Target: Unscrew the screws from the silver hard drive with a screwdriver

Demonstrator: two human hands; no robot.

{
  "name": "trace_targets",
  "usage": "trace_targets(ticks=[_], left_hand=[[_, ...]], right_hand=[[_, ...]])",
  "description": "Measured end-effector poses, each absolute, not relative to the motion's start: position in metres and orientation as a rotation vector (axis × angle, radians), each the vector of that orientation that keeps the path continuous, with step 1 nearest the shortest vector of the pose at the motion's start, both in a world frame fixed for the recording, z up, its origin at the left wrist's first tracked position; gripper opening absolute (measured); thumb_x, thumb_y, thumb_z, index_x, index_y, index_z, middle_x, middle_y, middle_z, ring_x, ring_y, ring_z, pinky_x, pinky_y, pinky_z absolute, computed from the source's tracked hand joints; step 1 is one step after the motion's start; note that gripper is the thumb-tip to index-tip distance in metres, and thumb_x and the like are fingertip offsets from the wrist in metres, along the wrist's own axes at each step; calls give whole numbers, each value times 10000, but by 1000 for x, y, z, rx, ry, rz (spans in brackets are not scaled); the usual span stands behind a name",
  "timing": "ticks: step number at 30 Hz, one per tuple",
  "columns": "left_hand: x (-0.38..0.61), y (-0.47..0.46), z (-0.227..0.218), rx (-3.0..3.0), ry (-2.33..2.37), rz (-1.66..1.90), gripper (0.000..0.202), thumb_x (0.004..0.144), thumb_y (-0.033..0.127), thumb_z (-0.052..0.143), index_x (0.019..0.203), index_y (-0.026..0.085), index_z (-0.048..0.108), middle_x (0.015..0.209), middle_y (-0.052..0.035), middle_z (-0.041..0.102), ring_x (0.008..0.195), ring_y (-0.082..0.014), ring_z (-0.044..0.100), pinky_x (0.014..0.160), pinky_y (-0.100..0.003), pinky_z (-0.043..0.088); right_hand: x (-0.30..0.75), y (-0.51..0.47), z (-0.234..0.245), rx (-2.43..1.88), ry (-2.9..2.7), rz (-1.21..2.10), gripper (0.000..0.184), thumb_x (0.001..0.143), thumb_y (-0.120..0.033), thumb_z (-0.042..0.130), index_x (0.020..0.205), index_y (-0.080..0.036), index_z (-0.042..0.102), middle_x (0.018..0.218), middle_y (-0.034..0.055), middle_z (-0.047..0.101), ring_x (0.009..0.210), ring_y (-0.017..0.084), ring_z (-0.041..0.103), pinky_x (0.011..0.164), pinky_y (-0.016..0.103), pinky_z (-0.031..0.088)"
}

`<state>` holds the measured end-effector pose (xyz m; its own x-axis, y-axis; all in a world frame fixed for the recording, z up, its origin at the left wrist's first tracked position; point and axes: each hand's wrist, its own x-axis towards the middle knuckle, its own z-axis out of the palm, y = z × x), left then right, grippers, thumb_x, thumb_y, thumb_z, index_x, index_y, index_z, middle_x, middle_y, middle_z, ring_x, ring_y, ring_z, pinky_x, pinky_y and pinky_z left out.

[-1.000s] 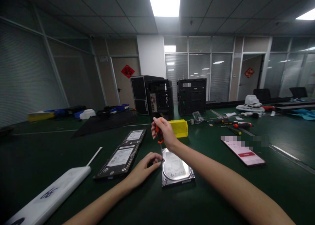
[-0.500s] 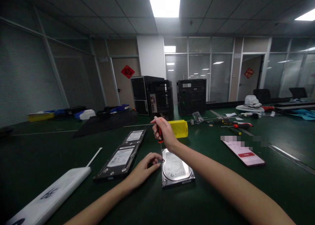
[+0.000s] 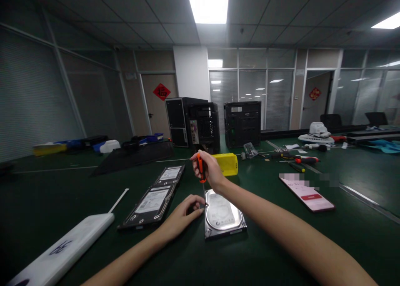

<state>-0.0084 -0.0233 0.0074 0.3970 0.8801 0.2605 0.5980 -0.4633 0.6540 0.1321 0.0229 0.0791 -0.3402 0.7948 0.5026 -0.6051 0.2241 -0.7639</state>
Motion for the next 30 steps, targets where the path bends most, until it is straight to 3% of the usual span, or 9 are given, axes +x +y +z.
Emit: trace_targets(ticks=[12,19,23,27,30], left_hand=[[-9,-21,6,2219,1251,804,212,750,215,486,945,202,568,850,-6,490,804,-149,483,749,-250,386],[-9,-21,4,2209,1248,856,208,747,216,481,937,195,563,854,-7,500,809,-153,486,750,-253,387],[-9,-21,4,2206,1253,867,222,737,204,484,947,186,551,846,-8,503,802,-153,486,747,-250,385],[-9,-24,6,2213,1269,859,232,731,203,487,958,192,538,840,-7,503,805,-159,483,746,-256,383],[-8,-25,8,2206,1281,847,236,731,208,487,962,198,532,839,-7,505,808,-163,483,742,-259,382]], right_hand=[[133,21,80,-180,-1268,1427,209,727,-370,556,751,-171,498,698,-9,534,544,73,483,502,197,401],[132,19,80,-173,-1309,1425,193,747,-360,536,784,-207,426,598,-56,488,435,50,393,402,153,304],[132,18,81,-143,-1326,1427,176,766,-366,507,819,-203,469,555,-65,424,389,33,305,369,143,226],[131,18,81,-139,-1298,1440,305,797,-454,411,751,-171,514,537,-47,399,389,39,298,366,157,230],[130,20,80,-151,-1268,1448,295,781,-444,441,728,-164,521,542,-38,419,401,46,328,374,166,255]])
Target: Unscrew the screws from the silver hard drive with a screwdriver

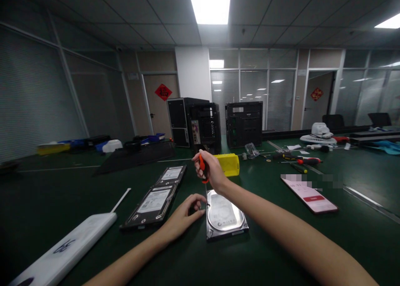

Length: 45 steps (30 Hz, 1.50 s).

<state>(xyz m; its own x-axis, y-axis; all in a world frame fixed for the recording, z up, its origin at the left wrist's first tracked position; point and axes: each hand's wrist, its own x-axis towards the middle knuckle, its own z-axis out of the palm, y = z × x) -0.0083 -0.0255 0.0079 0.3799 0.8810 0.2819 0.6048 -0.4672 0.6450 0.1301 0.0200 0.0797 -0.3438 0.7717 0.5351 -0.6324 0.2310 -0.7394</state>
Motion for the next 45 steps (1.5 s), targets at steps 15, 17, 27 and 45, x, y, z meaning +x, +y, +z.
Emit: trace_targets(ticks=[15,17,27,45], left_hand=[[-10,-25,6,2249,1283,831,230,731,218,500,954,184,543,850,-13,505,818,-163,484,750,-258,379],[-10,-25,7,2251,1284,827,231,728,220,503,953,187,548,850,-11,507,815,-164,486,752,-260,378],[-9,-27,9,2240,1275,812,226,737,222,498,955,192,548,850,-9,490,818,-161,480,754,-260,377],[-11,-17,5,2269,1229,829,263,731,224,502,991,197,528,839,-5,494,797,-159,479,739,-263,384]], right_hand=[[132,24,79,-99,-1228,1473,185,768,-332,456,718,-160,504,624,-10,508,479,74,449,445,195,362],[133,23,79,-96,-1231,1457,183,771,-332,452,737,-163,516,623,-11,507,481,74,449,440,193,359],[131,19,82,-205,-1304,1352,209,716,-364,583,749,-167,520,644,-29,528,502,54,472,467,174,386],[138,20,81,-235,-1292,1281,244,731,-392,553,716,-193,412,566,-67,454,411,45,398,385,158,323]])
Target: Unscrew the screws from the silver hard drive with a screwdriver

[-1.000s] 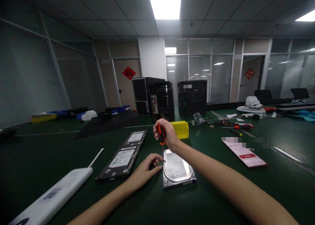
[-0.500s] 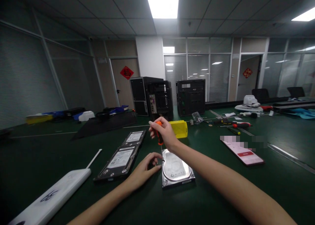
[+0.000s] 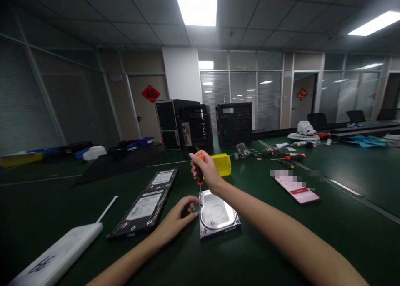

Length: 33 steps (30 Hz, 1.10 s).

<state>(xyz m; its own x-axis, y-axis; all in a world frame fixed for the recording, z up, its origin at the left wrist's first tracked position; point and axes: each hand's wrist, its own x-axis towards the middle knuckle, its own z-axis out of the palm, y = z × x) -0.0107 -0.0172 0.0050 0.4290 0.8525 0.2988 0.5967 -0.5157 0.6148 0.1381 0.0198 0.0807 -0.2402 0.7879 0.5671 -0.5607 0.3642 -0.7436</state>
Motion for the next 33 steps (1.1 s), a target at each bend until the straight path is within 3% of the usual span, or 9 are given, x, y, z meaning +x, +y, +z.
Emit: trace_targets(ticks=[4,8,12,18,24,33], left_hand=[[-11,-16,5,2266,1221,832,255,731,234,503,982,197,532,842,-8,493,805,-163,480,742,-267,384],[-11,-17,6,2260,1242,829,238,728,232,501,960,196,541,843,-6,492,798,-161,486,737,-264,383],[-11,-17,6,2263,1245,835,226,728,237,502,945,193,548,838,-4,490,789,-159,489,736,-263,385],[-11,-18,8,2249,1243,835,219,731,248,505,934,189,558,846,-8,495,804,-167,492,747,-268,385],[-11,-22,10,2229,1257,824,215,740,248,499,933,184,566,851,-11,490,807,-164,489,747,-266,385],[-12,-20,3,2223,1241,835,232,740,245,510,956,189,576,858,-12,506,810,-159,487,761,-265,382]], right_hand=[[140,20,80,-180,-1310,1298,228,780,-401,477,716,-187,432,554,-60,414,396,45,357,366,160,284],[142,19,80,-144,-1337,1306,261,820,-401,375,789,-174,502,582,-38,435,427,56,386,396,175,322],[139,17,82,-209,-1402,1286,269,796,-419,437,848,-175,535,638,-26,473,472,57,428,435,177,371],[133,18,84,-191,-1400,1309,279,750,-441,516,797,-166,534,690,-8,526,547,72,504,533,216,446],[130,24,82,-185,-1357,1230,230,777,-389,501,870,-184,553,649,-23,501,500,56,449,474,175,384],[133,27,81,-143,-1316,1326,217,786,-363,470,800,-167,563,655,-12,491,510,65,432,489,191,385]])
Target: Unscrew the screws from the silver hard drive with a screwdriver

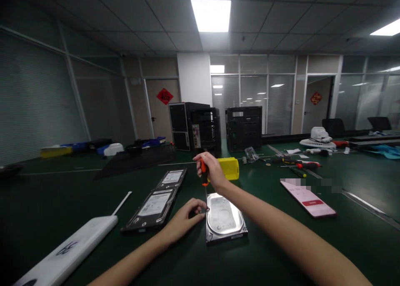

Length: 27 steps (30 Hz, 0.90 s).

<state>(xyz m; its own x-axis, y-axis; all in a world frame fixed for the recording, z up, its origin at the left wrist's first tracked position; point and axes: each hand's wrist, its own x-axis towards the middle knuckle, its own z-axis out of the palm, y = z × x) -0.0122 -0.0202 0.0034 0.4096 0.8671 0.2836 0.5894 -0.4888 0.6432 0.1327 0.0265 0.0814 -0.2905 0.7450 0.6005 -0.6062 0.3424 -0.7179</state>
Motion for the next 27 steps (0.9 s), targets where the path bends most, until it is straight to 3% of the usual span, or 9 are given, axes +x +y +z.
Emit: trace_targets(ticks=[12,17,21,24,27], left_hand=[[-9,-24,10,2161,1272,787,224,745,230,510,956,186,572,861,-9,498,819,-152,479,766,-251,386],[-8,-24,12,2149,1278,783,225,740,226,512,954,182,567,866,-13,497,820,-156,479,763,-254,386],[-8,-23,10,2146,1269,809,219,739,237,512,943,178,566,860,-15,502,825,-162,480,760,-259,386],[-9,-23,9,2157,1274,813,214,741,244,510,936,178,569,851,-15,502,824,-164,484,755,-258,388],[-9,-24,9,2165,1280,803,213,746,249,506,936,180,572,853,-16,503,825,-164,486,757,-256,390]], right_hand=[[128,27,81,-155,-1321,1300,213,710,-356,589,786,-176,501,678,-18,543,559,75,511,532,210,446],[127,28,79,-214,-1299,1258,228,692,-344,611,788,-185,479,596,-49,506,469,52,450,441,166,377],[127,28,80,-211,-1271,1268,211,735,-378,546,822,-188,515,591,-52,466,440,41,391,407,154,319],[128,27,81,-175,-1259,1307,259,777,-404,459,814,-168,557,619,-24,473,468,52,410,418,167,331],[129,26,81,-168,-1261,1334,250,766,-392,483,802,-159,563,658,-8,500,503,61,442,452,179,364]])
